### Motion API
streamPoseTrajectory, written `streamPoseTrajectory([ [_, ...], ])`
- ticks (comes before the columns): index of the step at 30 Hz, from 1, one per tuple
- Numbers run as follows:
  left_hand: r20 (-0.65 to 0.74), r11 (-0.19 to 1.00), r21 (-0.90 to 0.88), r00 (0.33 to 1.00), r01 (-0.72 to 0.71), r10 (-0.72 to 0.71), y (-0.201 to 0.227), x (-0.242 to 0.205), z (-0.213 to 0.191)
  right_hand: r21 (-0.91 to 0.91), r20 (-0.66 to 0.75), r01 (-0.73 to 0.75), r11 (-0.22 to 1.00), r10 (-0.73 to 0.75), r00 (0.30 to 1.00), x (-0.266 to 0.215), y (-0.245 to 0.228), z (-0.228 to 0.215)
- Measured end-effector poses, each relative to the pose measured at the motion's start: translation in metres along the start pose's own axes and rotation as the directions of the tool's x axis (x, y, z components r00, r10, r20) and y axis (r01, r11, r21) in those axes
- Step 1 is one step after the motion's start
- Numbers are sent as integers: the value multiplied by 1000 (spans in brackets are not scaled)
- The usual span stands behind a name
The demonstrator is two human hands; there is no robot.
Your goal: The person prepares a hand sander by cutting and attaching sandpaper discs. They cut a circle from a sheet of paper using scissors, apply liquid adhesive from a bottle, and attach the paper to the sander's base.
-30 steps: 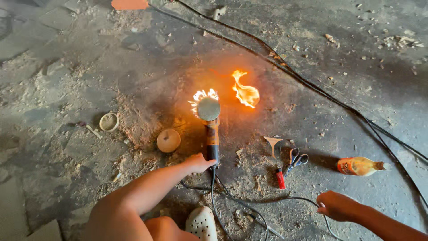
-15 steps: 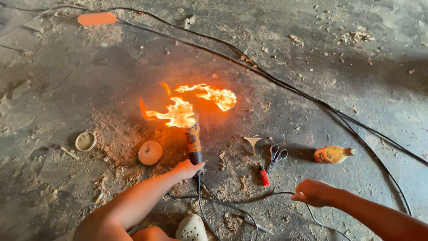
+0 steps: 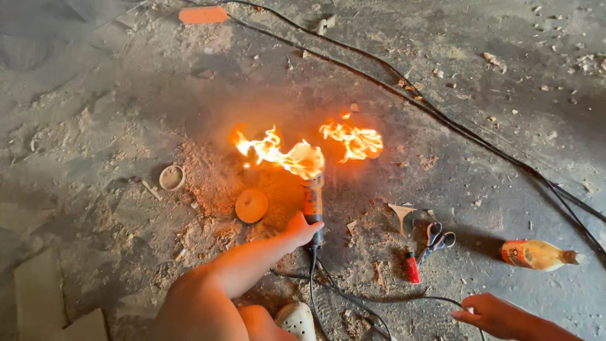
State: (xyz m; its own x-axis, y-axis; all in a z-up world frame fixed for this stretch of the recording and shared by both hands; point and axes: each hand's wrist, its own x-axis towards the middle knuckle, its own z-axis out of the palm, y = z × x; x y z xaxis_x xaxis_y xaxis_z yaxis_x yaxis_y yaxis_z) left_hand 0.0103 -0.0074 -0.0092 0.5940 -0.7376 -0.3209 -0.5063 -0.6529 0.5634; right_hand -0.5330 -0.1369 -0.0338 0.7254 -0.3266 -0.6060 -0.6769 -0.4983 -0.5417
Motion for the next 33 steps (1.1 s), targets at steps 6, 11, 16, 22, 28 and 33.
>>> streamPoseTrajectory([
  [6,-21,999,0,999,36,-36,2,-5,8,20,69,-196,980,194,979,14,23,2],
  [11,-68,993,-117,997,-32,25,-21,7,28,-278,-126,379,883,-424,897,22,21,7],
  [16,-113,991,-101,991,-87,76,-28,6,30,82,71,-127,989,121,990,36,20,9],
  [22,-141,985,-142,987,-100,80,-15,-11,11,87,15,-127,988,126,992,43,15,-1],
  [28,-75,974,-220,996,-56,40,6,-22,-2,106,-20,24,994,-22,1000,37,0,8],
  [33,-32,986,-164,999,-29,24,10,-25,-7,151,13,22,988,-24,1000,36,1,19],
])
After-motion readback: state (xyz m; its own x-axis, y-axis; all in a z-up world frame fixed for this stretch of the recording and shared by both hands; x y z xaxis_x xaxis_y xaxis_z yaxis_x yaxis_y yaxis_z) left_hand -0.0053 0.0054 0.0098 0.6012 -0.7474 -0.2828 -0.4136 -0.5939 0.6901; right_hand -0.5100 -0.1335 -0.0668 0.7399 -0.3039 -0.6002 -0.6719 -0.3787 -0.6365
